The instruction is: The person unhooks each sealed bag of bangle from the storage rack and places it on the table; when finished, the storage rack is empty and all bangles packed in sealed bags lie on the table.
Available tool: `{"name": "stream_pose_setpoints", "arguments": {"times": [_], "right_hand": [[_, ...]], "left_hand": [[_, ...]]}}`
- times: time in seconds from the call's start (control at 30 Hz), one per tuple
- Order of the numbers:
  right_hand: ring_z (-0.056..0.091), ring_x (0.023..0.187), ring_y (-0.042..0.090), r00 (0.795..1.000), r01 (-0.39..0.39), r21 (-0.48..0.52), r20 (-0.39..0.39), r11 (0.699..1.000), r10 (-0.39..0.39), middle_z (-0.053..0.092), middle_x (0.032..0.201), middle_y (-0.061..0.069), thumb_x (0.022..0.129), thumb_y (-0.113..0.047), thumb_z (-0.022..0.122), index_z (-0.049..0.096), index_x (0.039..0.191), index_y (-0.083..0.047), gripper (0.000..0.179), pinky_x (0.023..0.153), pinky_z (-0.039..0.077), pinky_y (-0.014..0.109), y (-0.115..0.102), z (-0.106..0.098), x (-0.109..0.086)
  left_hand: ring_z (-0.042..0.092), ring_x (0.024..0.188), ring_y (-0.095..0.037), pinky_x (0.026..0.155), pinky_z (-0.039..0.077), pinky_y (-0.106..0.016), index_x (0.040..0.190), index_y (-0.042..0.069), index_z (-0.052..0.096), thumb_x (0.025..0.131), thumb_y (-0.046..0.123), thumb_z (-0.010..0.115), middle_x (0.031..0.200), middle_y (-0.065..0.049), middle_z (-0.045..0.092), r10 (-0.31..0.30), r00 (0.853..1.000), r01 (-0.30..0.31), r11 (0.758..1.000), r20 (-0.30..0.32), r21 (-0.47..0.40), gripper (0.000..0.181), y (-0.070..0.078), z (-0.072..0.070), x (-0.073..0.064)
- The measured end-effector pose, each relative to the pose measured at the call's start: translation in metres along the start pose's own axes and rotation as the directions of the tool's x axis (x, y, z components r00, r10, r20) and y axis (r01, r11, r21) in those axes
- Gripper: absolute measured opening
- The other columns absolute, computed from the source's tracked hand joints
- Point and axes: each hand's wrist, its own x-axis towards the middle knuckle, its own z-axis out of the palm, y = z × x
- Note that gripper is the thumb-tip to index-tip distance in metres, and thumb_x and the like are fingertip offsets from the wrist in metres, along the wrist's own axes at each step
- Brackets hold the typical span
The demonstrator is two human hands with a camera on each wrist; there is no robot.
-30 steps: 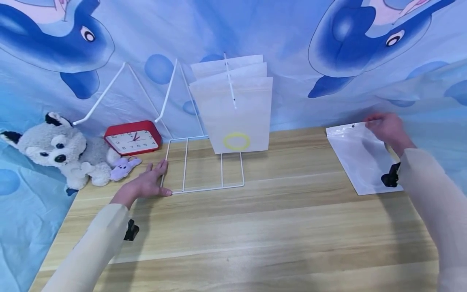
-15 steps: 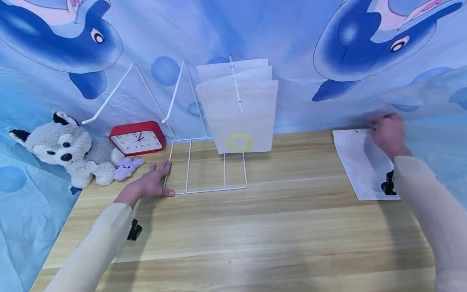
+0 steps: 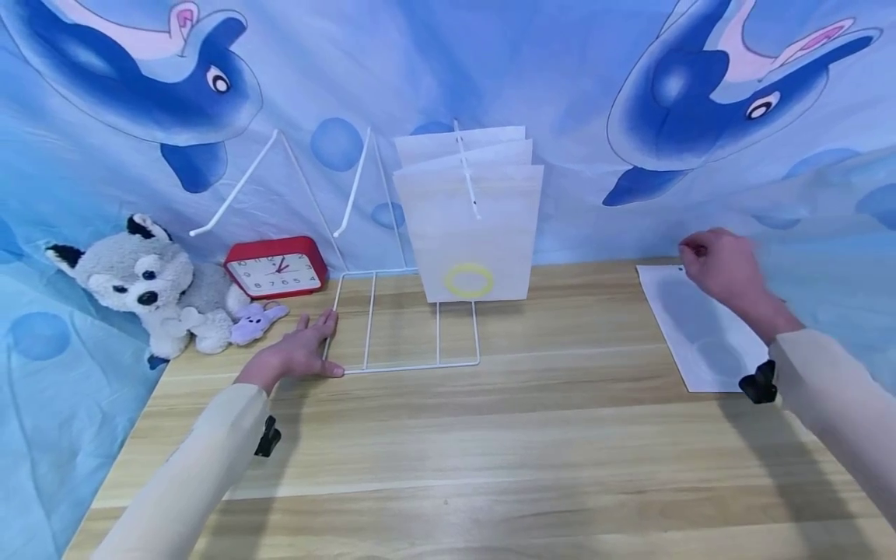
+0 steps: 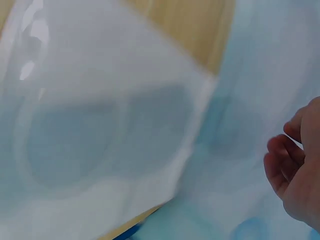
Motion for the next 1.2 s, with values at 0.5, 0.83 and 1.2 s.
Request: {"name": "stream_pose_setpoints", "arguments": {"times": [0.5,0.83,1.2], "right_hand": [[0.065,0.1,0.004,0.968,0.205,0.633,-0.021,0.746,-0.249,0.068,0.116,0.02,0.095,0.003,0.064,0.061,0.129,0.003,0.033,0.083,0.051,0.015,-0.17,-0.031,0.021],[0.064,0.113,0.02,0.98,0.078,0.745,0.063,0.662,-0.187,0.064,0.128,0.01,0.095,-0.005,0.067,0.061,0.135,-0.007,0.04,0.091,0.052,0.024,-0.204,-0.046,0.049],[0.062,0.115,0.019,0.975,-0.027,0.81,0.152,0.586,-0.165,0.062,0.131,0.009,0.096,-0.006,0.066,0.059,0.138,-0.009,0.042,0.092,0.053,0.026,-0.216,-0.041,0.057]], "left_hand": [[-0.006,0.144,-0.054,0.109,0.007,-0.073,0.159,0.001,0.008,0.086,0.04,0.078,0.165,-0.022,0.002,-0.03,1.0,0.03,1.0,-0.002,0.001,0.108,-0.005,0.004,-0.005],[-0.006,0.145,-0.054,0.109,0.007,-0.074,0.159,0.001,0.007,0.087,0.041,0.077,0.165,-0.022,0.001,-0.017,1.0,0.017,1.0,-0.006,0.01,0.108,0.001,-0.006,0.004],[-0.008,0.145,-0.053,0.109,0.005,-0.074,0.159,0.002,0.006,0.088,0.038,0.077,0.165,-0.022,0.0,-0.02,1.0,0.02,1.0,-0.003,-0.011,0.107,-0.003,-0.002,0.0]]}}
